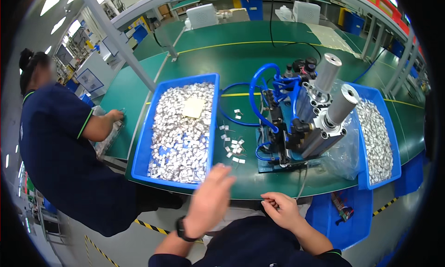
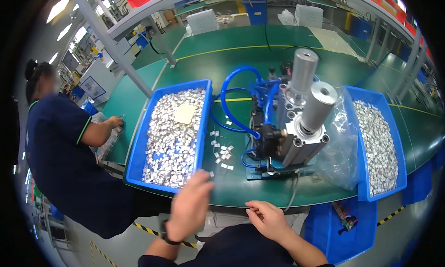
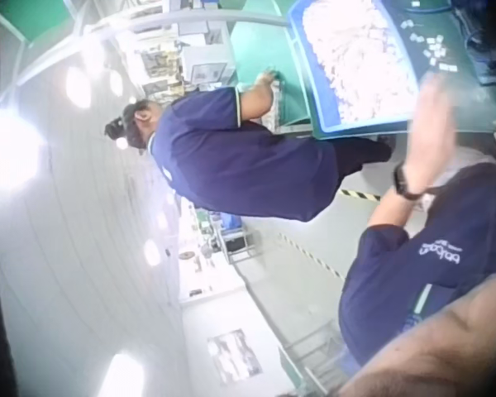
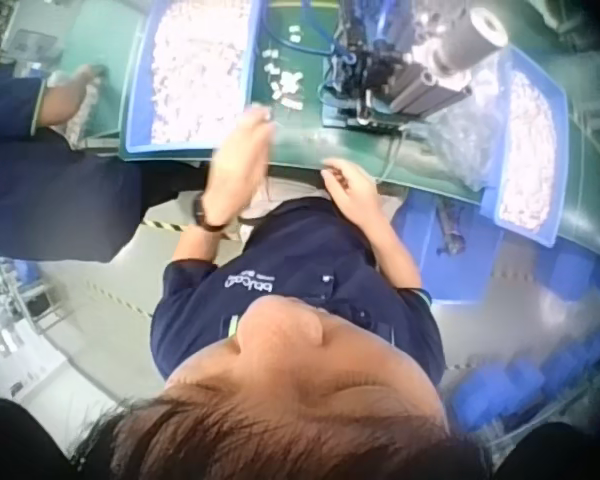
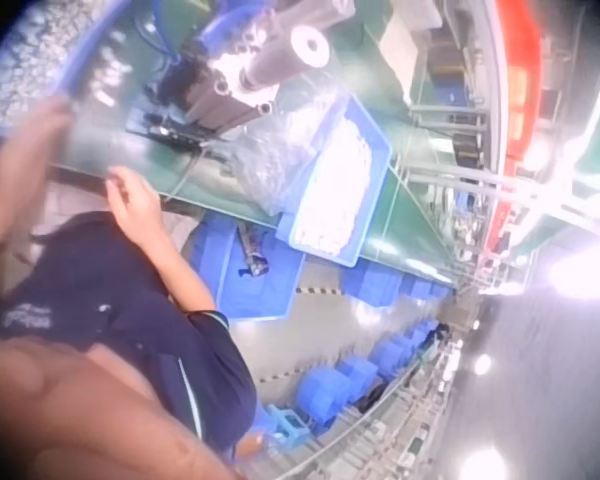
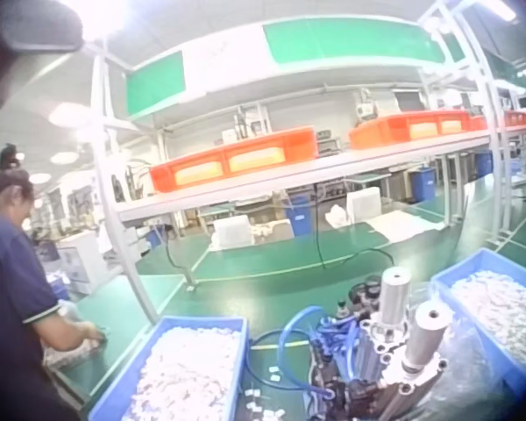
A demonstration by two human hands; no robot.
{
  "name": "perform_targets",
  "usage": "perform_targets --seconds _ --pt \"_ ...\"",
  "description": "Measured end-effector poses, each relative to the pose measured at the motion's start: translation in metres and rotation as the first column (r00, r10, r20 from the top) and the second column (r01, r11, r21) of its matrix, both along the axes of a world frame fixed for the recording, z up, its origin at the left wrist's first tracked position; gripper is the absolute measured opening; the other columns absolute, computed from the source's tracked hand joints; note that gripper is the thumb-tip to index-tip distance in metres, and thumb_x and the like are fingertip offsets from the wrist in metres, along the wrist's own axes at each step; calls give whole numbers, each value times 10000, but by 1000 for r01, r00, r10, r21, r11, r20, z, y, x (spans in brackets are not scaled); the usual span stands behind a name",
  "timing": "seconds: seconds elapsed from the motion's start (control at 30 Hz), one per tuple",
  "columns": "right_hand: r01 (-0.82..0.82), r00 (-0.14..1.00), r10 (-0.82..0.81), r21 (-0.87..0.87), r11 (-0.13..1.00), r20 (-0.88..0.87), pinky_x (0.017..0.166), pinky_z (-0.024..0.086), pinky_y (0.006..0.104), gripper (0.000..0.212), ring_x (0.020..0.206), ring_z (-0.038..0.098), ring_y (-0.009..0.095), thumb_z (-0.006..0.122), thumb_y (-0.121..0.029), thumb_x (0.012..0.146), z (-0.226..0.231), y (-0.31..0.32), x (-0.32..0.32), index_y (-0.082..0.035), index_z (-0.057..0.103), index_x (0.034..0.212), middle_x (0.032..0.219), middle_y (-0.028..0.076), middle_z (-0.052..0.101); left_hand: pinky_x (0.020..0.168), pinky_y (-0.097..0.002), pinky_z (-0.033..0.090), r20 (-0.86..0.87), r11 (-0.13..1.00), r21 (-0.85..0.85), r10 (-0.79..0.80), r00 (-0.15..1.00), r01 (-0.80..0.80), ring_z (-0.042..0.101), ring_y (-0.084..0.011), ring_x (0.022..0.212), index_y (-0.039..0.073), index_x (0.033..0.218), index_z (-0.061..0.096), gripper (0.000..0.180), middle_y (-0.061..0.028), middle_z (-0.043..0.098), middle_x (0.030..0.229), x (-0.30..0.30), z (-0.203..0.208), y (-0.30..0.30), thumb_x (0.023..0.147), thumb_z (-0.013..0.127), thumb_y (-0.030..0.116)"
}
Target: Manually assemble small electronic components at a factory workbench.
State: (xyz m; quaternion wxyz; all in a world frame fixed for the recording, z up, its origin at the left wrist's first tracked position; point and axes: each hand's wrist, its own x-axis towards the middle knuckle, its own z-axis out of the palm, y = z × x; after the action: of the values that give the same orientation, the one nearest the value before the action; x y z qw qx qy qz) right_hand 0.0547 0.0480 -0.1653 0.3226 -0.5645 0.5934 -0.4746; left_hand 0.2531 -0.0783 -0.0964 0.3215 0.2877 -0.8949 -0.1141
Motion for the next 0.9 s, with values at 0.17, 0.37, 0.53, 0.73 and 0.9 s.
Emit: perform_targets --seconds 0.17,0.37,0.53,0.73,0.9 --pt "-109 993 110 -17 994 52 639 535 258 210 713 665 152 668 -67 867 -5 -24 22 -15 651 1069 887 109 667 850 -478 487 447 910 -130 409 796 -394 564 -434 983 -41 1056 591 378 -260 589 1043 103 -13 -160 785 712 193" --pt "-78 996 78 -14 997 40 612 520 253 191 683 652 132 675 -71 857 -22 -51 29 -17 665 1040 869 108 668 1002 -505 405 660 924 11 280 697 -382 469 -502 1151 -41 1340 426 1048 -332 468 1247 115 -27 -206 696 650 754" --pt "-58 998 57 -22 998 -20 564 507 234 153 628 634 111 678 -43 844 -17 -55 32 -10 675 993 812 94 662 1096 -596 233 602 740 161 450 659 -653 175 -534 1388 73 1501 238 1091 -374 150 1498 103 -47 -243 741 557 787" --pt "5 999 -4 -30 1000 39 534 486 227 140 597 613 102 685 -28 835 -20 -52 31 -6 673 973 773 78 647 1071 -629 239 773 905 151 142 618 -397 175 -585 1349 213 1483 331 1013 -334 208 1492 107 -50 -156 712 519 842" --pt "-14 999 12 -45 999 -35 532 481 218 120 597 605 94 682 -27 842 -18 -53 30 -7 677 961 770 70 643 938 -594 392 716 969 169 5 698 -180 419 -488 1183 196 1404 436 861 -258 402 1359 106 -42 -134 761 562 755"
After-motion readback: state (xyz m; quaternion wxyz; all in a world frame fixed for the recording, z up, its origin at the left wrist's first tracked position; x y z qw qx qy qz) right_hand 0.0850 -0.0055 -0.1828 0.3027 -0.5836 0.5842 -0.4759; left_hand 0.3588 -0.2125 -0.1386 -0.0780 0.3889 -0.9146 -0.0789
